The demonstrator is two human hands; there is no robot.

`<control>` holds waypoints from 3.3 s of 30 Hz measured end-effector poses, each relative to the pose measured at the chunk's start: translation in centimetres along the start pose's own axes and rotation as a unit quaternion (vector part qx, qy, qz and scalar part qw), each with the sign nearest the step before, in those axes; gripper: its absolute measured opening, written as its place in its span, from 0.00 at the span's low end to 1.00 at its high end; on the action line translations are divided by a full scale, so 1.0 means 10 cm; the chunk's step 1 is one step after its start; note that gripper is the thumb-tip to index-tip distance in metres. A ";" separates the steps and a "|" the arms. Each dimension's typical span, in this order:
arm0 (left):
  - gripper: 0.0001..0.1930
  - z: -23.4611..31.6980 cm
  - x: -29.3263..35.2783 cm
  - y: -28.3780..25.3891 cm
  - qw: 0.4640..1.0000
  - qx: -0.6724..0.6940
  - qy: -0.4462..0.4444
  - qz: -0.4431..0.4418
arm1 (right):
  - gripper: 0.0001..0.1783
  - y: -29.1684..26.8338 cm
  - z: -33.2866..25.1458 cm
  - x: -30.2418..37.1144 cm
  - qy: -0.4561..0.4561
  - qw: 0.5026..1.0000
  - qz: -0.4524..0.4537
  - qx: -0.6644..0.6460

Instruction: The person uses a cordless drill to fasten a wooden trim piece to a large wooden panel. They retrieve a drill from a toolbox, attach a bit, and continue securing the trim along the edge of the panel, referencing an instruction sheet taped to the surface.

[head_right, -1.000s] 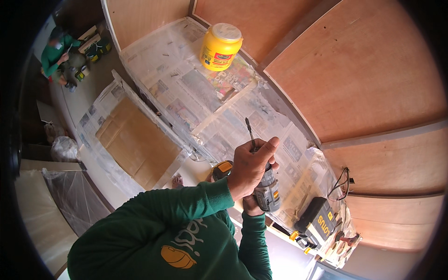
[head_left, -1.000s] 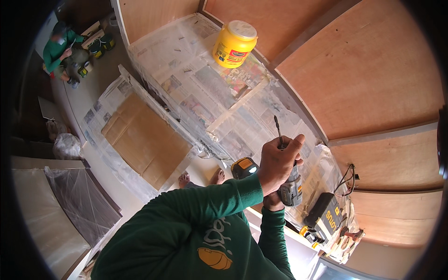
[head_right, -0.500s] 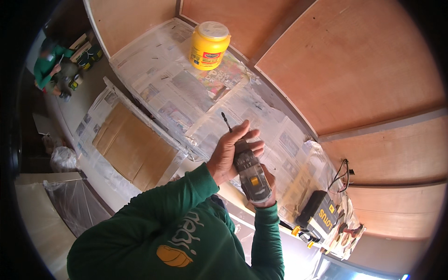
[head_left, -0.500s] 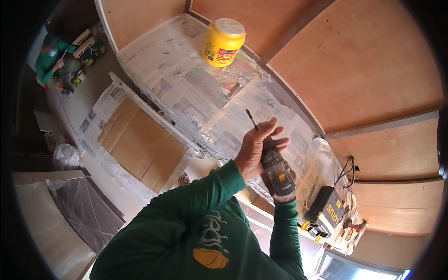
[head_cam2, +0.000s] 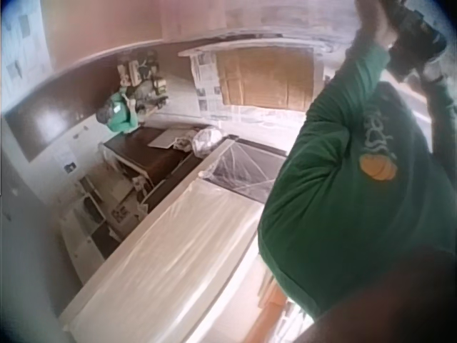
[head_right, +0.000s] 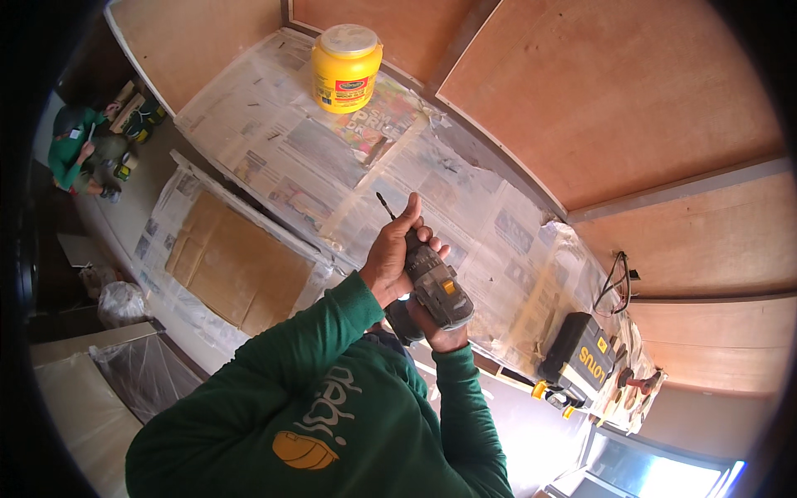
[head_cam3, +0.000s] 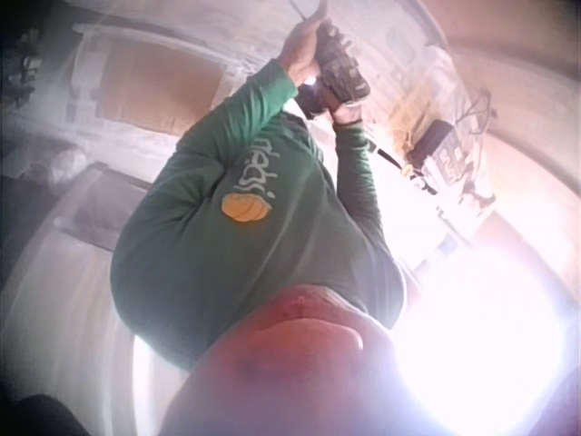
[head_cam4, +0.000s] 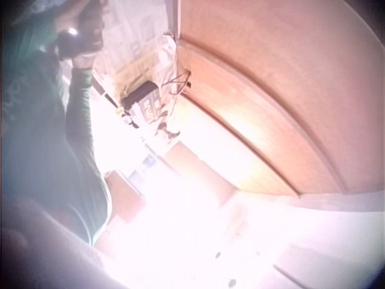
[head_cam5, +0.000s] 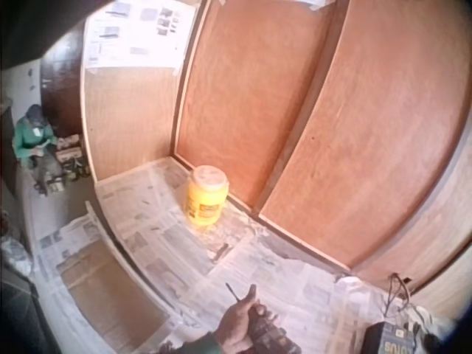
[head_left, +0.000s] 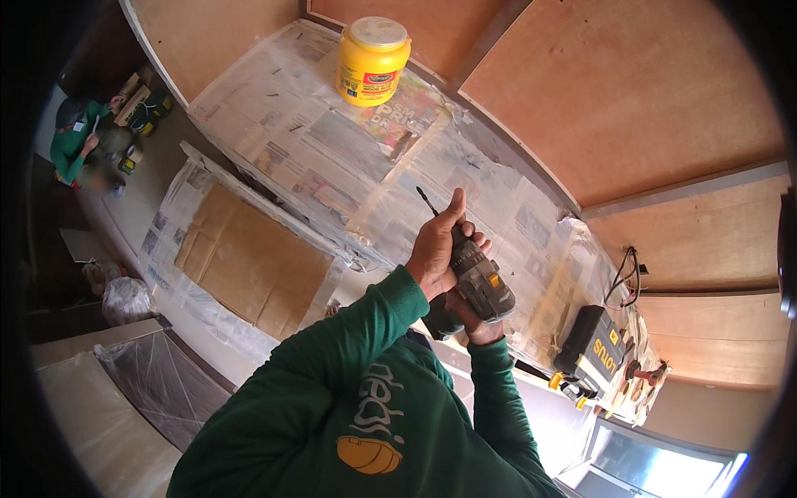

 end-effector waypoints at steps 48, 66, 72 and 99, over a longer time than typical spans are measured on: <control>0.29 0.30 0.17 -0.05 0.979 -0.193 0.045 0.052 | 0.23 0.20 -0.36 -0.06 -0.090 0.993 0.073 0.005; 0.36 0.22 0.61 -0.07 0.897 -0.439 0.041 -0.038 | 0.28 -0.06 -0.62 0.11 -0.241 0.927 0.213 0.195; 0.32 0.14 0.59 -0.19 0.914 -0.400 -0.051 -0.037 | 0.28 -0.08 -0.55 0.15 -0.199 0.945 0.217 0.142; 0.34 0.17 0.64 0.11 0.953 -0.279 -0.083 -0.087 | 0.19 -0.17 -0.88 0.08 -0.291 0.899 0.222 0.242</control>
Point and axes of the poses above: each hand's wrist, its own x-axis away from the middle knuckle, its own y-axis out of the palm, z = x × y, the point moved 4 cm from there along -x, towards the middle knuckle, and after that the axes turned 2 degrees about x, right-handed, at the moved point
